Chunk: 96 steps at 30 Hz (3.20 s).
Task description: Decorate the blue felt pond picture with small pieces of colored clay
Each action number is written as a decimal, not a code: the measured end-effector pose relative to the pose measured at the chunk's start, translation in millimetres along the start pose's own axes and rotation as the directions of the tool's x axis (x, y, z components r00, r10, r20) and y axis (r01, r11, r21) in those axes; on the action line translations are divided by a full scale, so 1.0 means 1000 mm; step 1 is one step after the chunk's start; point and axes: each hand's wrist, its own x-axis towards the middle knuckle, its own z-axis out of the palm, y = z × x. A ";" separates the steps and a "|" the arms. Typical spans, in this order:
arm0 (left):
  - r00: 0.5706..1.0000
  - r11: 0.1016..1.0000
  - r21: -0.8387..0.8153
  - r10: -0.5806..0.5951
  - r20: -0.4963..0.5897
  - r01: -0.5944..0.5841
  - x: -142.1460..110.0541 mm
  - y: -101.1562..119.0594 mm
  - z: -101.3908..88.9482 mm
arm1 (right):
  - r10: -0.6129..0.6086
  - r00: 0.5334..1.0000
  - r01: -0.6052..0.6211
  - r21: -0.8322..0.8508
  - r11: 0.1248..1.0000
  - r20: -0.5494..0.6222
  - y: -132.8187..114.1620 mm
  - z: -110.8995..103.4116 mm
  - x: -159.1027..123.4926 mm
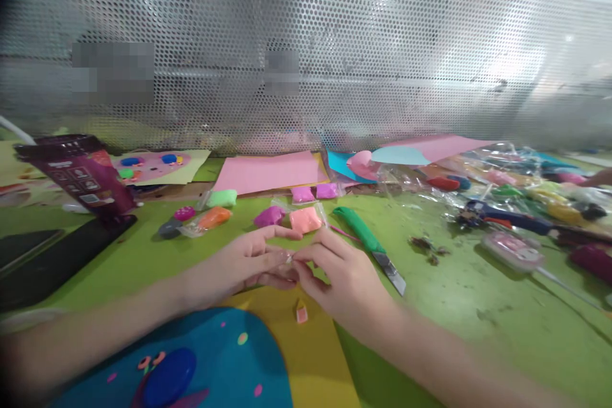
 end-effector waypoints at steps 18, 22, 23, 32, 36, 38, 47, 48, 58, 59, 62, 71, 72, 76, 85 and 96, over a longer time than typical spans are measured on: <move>0.993 0.988 0.138 -0.079 0.084 0.067 -0.002 0.008 0.004 | -0.006 0.998 0.002 0.070 0.998 0.059 0.007 -0.003 -0.005; 0.993 0.989 0.136 -0.074 0.094 0.060 -0.003 0.007 0.003 | 0.022 0.997 -0.026 0.057 0.998 0.072 0.007 -0.003 -0.005; 0.993 0.990 0.132 -0.072 0.099 0.059 -0.002 0.006 0.002 | 0.026 0.997 -0.031 0.063 0.998 0.079 0.006 -0.003 -0.004; 1.000 0.999 -0.047 -0.024 0.016 0.025 0.004 -0.002 -0.005 | 0.104 0.994 -0.107 -0.087 0.990 -0.035 0.010 -0.017 0.001; 0.998 0.998 -0.058 0.003 -0.059 -0.007 0.005 -0.003 -0.007 | 0.111 0.985 -0.082 -0.203 0.976 0.134 0.026 -0.006 0.001; 0.997 0.998 -0.056 0.004 -0.076 -0.008 0.006 -0.003 -0.007 | 0.115 0.972 -0.064 -0.241 0.968 0.204 0.033 0.000 0.001; 0.996 0.999 -0.043 -0.004 -0.087 0.001 0.008 -0.004 -0.007 | 0.130 0.913 0.025 -0.371 0.928 0.387 0.026 -0.004 -0.002; 0.996 0.999 -0.043 -0.008 -0.084 0.004 0.008 -0.004 -0.007 | 0.138 0.908 0.028 -0.388 0.921 0.395 0.025 -0.005 -0.001; 0.998 0.999 -0.037 -0.002 -0.067 0.000 0.008 -0.004 -0.009 | 0.156 0.896 0.057 -0.458 0.887 0.415 0.015 -0.005 -0.001; 0.998 0.999 -0.036 -0.002 -0.066 0.000 0.008 -0.004 -0.008 | 0.154 0.897 0.058 -0.457 0.887 0.414 0.015 -0.005 -0.001; 0.997 0.999 -0.034 0.003 -0.071 -0.005 0.008 -0.004 -0.007 | 0.144 0.895 0.067 -0.448 0.892 0.421 0.016 -0.003 0.000; 0.998 0.999 -0.044 0.008 -0.060 -0.011 0.008 -0.004 -0.009 | 0.160 0.918 0.037 -0.479 0.877 0.362 0.016 -0.006 0.002; 0.998 0.999 -0.044 0.008 -0.061 -0.011 0.008 -0.004 -0.009 | 0.156 0.915 0.048 -0.484 0.874 0.371 0.016 -0.006 0.001; 0.998 0.999 -0.042 -0.001 -0.057 -0.001 0.008 -0.003 -0.009 | 0.126 0.903 0.111 -0.508 0.854 0.410 0.019 -0.005 0.002; 0.999 0.999 -0.043 -0.007 -0.048 0.005 0.008 -0.002 -0.009 | -0.018 0.881 0.321 -0.568 0.758 0.473 0.018 -0.004 0.010; 1.000 0.999 -0.053 -0.008 -0.020 0.007 0.009 -0.001 -0.009 | -0.166 0.868 0.396 -0.452 0.799 0.468 -0.018 -0.025 -0.017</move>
